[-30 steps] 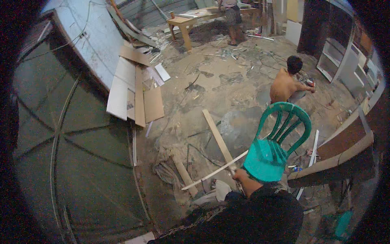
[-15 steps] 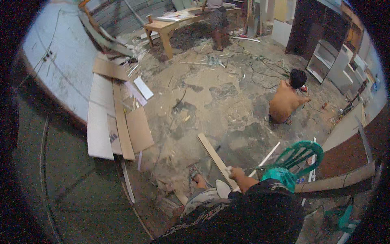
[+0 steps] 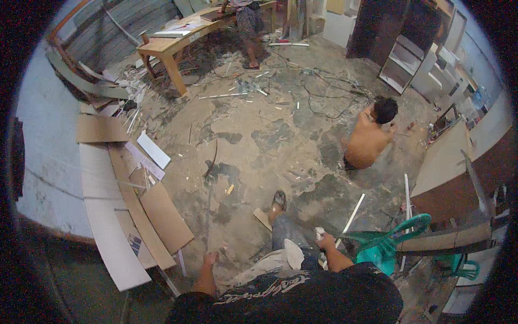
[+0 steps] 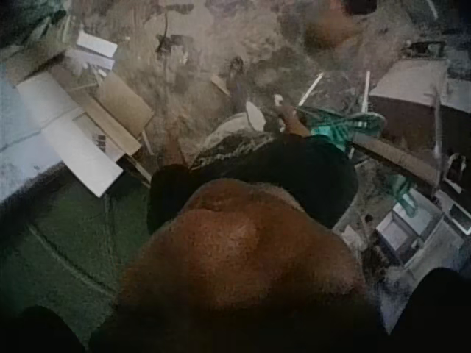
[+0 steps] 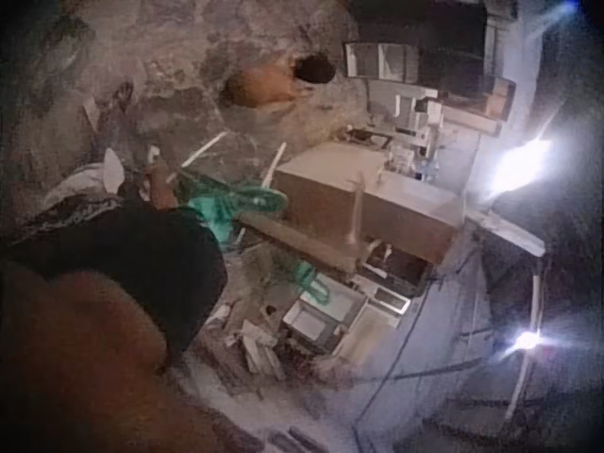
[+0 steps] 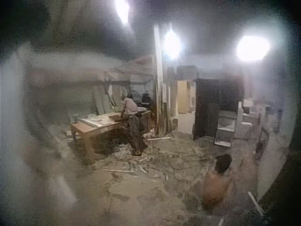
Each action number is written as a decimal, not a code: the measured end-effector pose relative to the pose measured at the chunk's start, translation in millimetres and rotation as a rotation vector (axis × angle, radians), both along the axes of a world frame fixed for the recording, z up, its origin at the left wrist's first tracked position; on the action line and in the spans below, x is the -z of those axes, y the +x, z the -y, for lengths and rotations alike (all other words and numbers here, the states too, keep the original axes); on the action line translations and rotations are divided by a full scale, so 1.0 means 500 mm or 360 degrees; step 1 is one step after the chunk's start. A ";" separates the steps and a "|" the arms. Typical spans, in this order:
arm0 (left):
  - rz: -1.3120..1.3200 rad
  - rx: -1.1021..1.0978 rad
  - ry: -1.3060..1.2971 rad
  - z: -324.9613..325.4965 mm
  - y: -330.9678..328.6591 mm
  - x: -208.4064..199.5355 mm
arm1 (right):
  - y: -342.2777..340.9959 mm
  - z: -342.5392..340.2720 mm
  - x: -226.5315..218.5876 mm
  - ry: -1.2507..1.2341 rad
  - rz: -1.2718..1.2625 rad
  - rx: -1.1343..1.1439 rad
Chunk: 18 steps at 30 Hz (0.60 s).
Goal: The person applies putty to the joints of a white wooden shelf unit using a small scraper, smooths the putty with their fingers, and later applies water from a bottle to the surface.
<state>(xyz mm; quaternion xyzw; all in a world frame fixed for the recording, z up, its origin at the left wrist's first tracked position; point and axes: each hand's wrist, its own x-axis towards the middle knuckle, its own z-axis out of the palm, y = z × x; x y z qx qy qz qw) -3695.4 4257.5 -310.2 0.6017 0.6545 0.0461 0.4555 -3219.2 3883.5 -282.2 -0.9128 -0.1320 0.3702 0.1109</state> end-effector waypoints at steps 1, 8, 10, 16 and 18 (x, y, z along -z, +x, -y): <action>0.0126 0.0023 -0.0007 -0.055 0.114 0.011 | 0.051 0.027 0.045 -0.0072 0.0009 0.0019; 0.0415 0.0022 0.0173 -0.397 0.413 0.006 | 0.258 -0.221 0.175 -0.0398 -0.0453 0.0041; 0.0240 -0.0030 -0.0300 -0.432 0.479 0.009 | 0.358 -0.327 0.191 -0.0455 -0.0470 -0.0033; -0.0270 0.0725 -0.0517 -0.633 0.739 -0.084 | 0.695 -0.796 0.068 0.0221 0.0196 0.0112; -0.0158 0.0155 -0.0012 -0.717 0.847 -0.073 | 0.825 -0.955 0.024 0.0385 0.0072 0.0044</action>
